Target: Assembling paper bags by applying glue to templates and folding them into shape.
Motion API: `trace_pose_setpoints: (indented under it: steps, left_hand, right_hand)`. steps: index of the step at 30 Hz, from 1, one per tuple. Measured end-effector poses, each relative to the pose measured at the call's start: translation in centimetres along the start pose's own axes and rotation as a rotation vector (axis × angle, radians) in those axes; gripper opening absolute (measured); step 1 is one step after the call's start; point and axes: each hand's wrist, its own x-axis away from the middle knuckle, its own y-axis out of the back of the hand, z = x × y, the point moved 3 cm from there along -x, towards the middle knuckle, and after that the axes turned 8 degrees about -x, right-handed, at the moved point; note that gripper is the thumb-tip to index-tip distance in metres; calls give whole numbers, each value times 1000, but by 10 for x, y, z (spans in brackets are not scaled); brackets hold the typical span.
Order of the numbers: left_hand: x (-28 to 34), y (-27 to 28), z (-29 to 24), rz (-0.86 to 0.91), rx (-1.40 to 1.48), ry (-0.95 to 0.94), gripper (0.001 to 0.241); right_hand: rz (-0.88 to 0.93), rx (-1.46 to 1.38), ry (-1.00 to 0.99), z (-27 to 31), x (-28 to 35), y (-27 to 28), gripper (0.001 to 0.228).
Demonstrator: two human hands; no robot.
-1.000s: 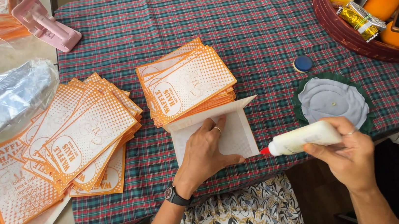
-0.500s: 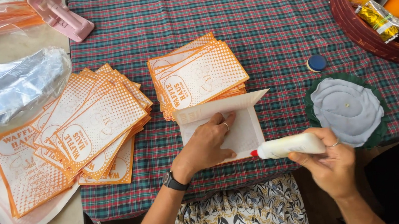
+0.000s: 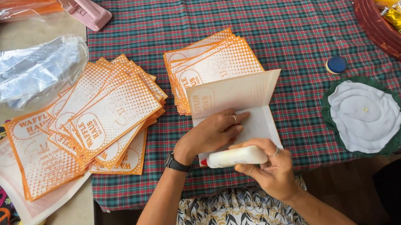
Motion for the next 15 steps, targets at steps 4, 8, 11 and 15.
trace_pose_setpoints:
  steps: [4,8,11,15]
  left_hand:
    - [9,-4,-20,-82,-22,12,42]
    - [34,-3,-83,-361,20,6,28]
    - [60,-16,-116,-444,-47,-67,16]
    - [92,-30,-123,-604,-331,-138,17]
  right_hand:
    - [-304,-222,-300,-11,7,65,48]
    - [-474,-185,-252,-2,-8,154,58]
    - [-516,4,-401,-2,-16,189,41]
    - [-385,517,-607,31,-37,170,42]
